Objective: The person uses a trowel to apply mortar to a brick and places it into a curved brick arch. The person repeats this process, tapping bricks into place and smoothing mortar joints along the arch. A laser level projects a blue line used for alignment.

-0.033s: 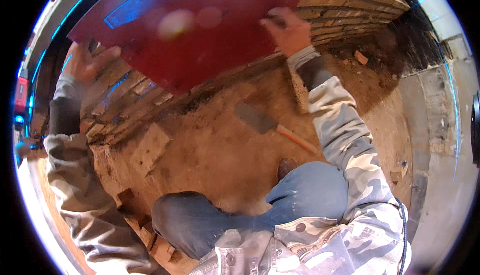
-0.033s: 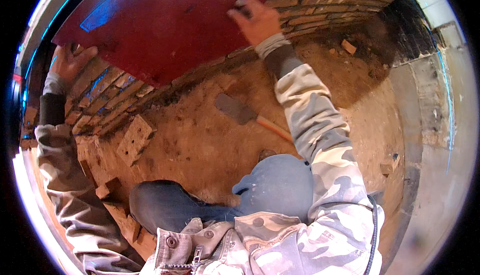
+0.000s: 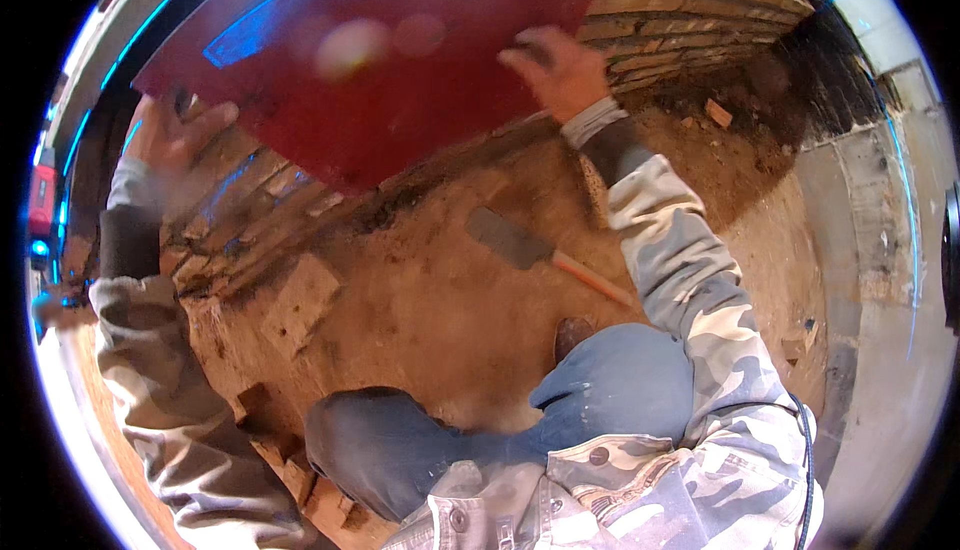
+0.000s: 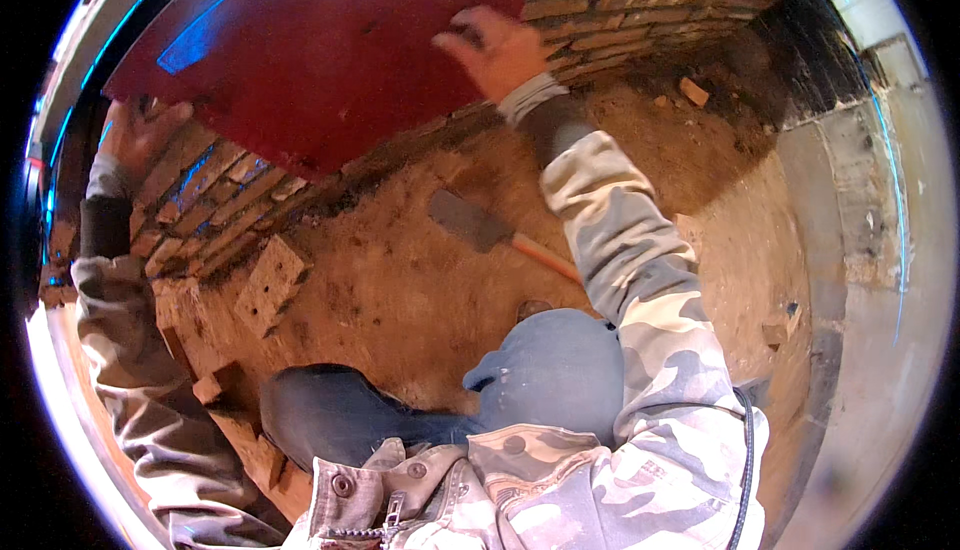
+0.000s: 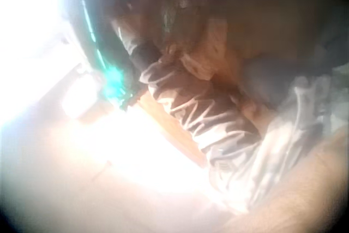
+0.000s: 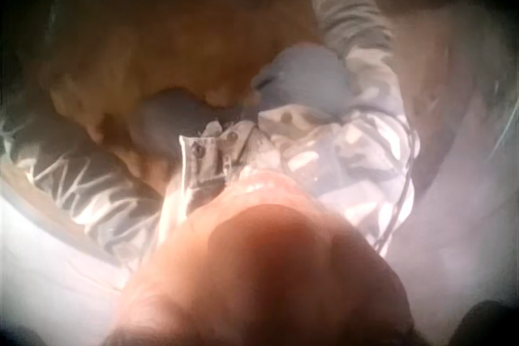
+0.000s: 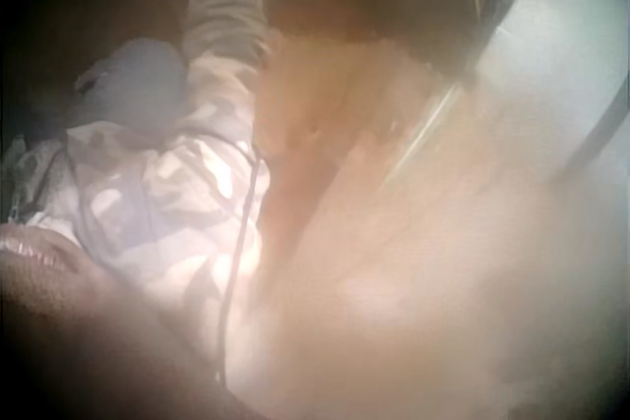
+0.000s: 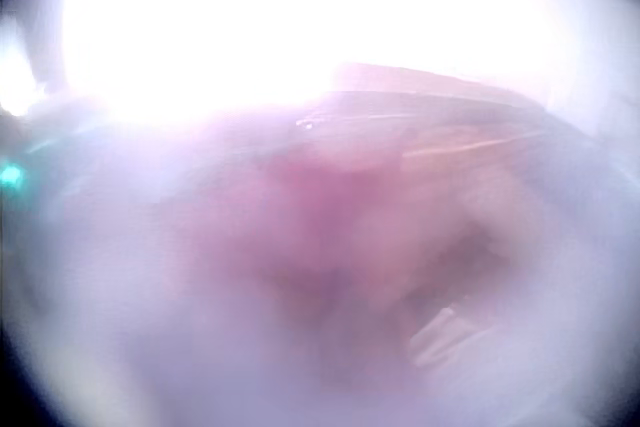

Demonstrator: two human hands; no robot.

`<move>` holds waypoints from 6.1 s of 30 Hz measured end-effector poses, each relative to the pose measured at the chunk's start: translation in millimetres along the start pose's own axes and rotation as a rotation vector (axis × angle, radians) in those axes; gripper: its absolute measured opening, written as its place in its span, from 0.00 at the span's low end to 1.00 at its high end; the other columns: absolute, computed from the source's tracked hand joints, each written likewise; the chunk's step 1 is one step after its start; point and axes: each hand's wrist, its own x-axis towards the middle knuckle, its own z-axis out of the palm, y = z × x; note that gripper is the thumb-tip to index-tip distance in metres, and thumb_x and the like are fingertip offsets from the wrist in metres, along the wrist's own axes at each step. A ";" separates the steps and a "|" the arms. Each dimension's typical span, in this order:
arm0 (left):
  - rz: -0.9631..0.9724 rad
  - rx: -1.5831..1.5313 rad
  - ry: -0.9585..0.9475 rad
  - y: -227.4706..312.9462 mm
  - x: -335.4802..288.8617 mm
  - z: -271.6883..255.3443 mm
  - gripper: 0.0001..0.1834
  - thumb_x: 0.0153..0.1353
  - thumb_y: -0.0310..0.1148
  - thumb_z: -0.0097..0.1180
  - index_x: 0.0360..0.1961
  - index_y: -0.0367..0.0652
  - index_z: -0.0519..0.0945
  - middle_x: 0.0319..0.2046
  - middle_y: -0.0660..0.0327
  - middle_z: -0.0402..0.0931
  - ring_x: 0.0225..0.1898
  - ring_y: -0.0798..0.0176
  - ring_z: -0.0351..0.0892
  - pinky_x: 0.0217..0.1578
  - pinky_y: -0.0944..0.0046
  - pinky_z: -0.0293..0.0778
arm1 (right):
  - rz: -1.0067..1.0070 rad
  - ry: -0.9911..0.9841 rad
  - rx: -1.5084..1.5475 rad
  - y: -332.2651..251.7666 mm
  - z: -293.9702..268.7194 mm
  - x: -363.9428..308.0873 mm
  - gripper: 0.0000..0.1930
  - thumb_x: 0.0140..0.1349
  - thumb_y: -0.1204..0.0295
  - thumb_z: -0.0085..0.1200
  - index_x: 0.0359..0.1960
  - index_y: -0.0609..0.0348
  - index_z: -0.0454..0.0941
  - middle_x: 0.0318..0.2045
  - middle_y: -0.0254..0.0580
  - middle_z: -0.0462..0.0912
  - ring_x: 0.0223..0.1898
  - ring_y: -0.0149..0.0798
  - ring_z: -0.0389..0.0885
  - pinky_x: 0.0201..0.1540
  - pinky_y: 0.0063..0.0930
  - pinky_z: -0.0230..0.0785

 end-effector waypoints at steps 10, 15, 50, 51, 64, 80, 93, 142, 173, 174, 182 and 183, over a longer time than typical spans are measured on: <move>0.009 0.251 -0.234 -73.3 0.7 19.3 0.29 0.55 0.29 0.68 0.56 0.37 0.70 0.52 0.53 0.75 0.51 0.57 0.77 0.54 0.57 0.73 | 0.271 -0.247 0.124 29.7 31.8 -50.8 0.10 0.58 0.66 0.62 0.39 0.54 0.81 0.35 0.46 0.81 0.38 0.48 0.81 0.42 0.41 0.75; 0.083 0.170 -0.152 -83.4 -0.7 22.7 0.30 0.54 0.26 0.68 0.57 0.37 0.69 0.53 0.54 0.75 0.53 0.58 0.76 0.55 0.57 0.72 | 0.261 -0.301 0.116 43.6 28.5 -54.1 0.09 0.59 0.70 0.61 0.40 0.55 0.79 0.35 0.45 0.80 0.37 0.47 0.81 0.39 0.38 0.74; -0.124 -0.144 -0.026 37.4 -1.5 -7.2 0.30 0.52 0.35 0.71 0.55 0.38 0.72 0.52 0.54 0.76 0.50 0.57 0.77 0.50 0.57 0.75 | 0.435 -0.702 -0.020 38.9 -9.3 -128.6 0.17 0.60 0.60 0.58 0.46 0.53 0.75 0.36 0.52 0.83 0.38 0.54 0.82 0.42 0.44 0.75; -0.227 -0.345 -0.009 40.9 -2.3 -7.4 0.32 0.52 0.34 0.71 0.56 0.38 0.71 0.52 0.55 0.76 0.52 0.58 0.76 0.52 0.57 0.74 | 0.515 -0.807 -0.069 34.0 -17.4 -150.4 0.19 0.59 0.57 0.58 0.47 0.53 0.75 0.37 0.52 0.83 0.39 0.55 0.82 0.43 0.45 0.75; -0.160 -0.237 0.031 24.0 4.1 -10.4 0.35 0.52 0.33 0.71 0.59 0.37 0.69 0.54 0.54 0.75 0.55 0.58 0.75 0.53 0.57 0.74 | 0.673 -1.083 -0.293 27.1 -92.8 -332.2 0.22 0.47 0.54 0.65 0.37 0.57 0.81 0.39 0.56 0.82 0.42 0.58 0.81 0.45 0.47 0.74; -0.142 0.063 -0.006 23.4 2.5 -16.4 0.32 0.51 0.46 0.69 0.53 0.39 0.76 0.48 0.51 0.80 0.50 0.51 0.78 0.51 0.53 0.73 | 0.852 -0.678 0.303 -75.5 -117.5 -287.4 0.25 0.68 0.49 0.49 0.32 0.62 0.80 0.15 0.39 0.68 0.18 0.30 0.67 0.22 0.31 0.61; -0.080 0.103 0.066 55.1 1.1 -31.6 0.34 0.48 0.48 0.71 0.53 0.41 0.75 0.47 0.50 0.79 0.47 0.47 0.77 0.48 0.52 0.72 | 1.178 -0.562 0.692 -82.9 -150.7 -193.5 0.21 0.73 0.52 0.43 0.28 0.56 0.68 0.16 0.29 0.64 0.14 0.24 0.60 0.15 0.23 0.52; -1.045 -0.764 0.178 138.7 50.0 216.7 0.56 0.54 0.78 0.41 0.39 0.20 0.80 0.42 0.27 0.76 0.54 0.32 0.74 0.55 0.47 0.66 | 0.756 -0.447 0.269 -64.3 -109.2 -172.0 0.21 0.71 0.64 0.45 0.58 0.69 0.72 0.54 0.57 0.79 0.57 0.46 0.77 0.57 0.31 0.67; -1.032 -0.794 0.164 151.7 44.1 195.3 0.55 0.55 0.76 0.43 0.41 0.20 0.80 0.45 0.25 0.74 0.58 0.34 0.71 0.55 0.46 0.67 | 0.700 -0.271 0.249 -33.8 -84.8 -196.6 0.23 0.73 0.63 0.43 0.62 0.66 0.68 0.61 0.49 0.74 0.63 0.41 0.70 0.66 0.33 0.59; -1.040 -0.779 0.187 156.1 43.6 192.5 0.55 0.55 0.76 0.43 0.43 0.20 0.79 0.46 0.25 0.74 0.57 0.32 0.71 0.56 0.47 0.67 | 0.662 -0.276 0.301 -35.7 -85.1 -205.2 0.22 0.73 0.64 0.43 0.62 0.66 0.68 0.60 0.48 0.74 0.63 0.41 0.70 0.66 0.32 0.59; -1.009 -0.809 0.265 164.7 41.6 187.9 0.51 0.54 0.75 0.46 0.33 0.23 0.82 0.34 0.31 0.79 0.46 0.34 0.79 0.50 0.49 0.70 | 0.637 -0.531 0.062 -56.2 -86.8 -236.6 0.22 0.72 0.64 0.43 0.59 0.69 0.71 0.56 0.52 0.78 0.59 0.43 0.74 0.61 0.31 0.64; -0.992 -0.833 0.208 163.7 41.8 188.4 0.51 0.54 0.75 0.45 0.34 0.24 0.82 0.35 0.30 0.78 0.47 0.34 0.78 0.50 0.49 0.70 | 0.709 -0.498 0.172 -57.8 -86.2 -237.4 0.21 0.72 0.65 0.43 0.60 0.68 0.71 0.56 0.49 0.78 0.59 0.40 0.74 0.61 0.30 0.64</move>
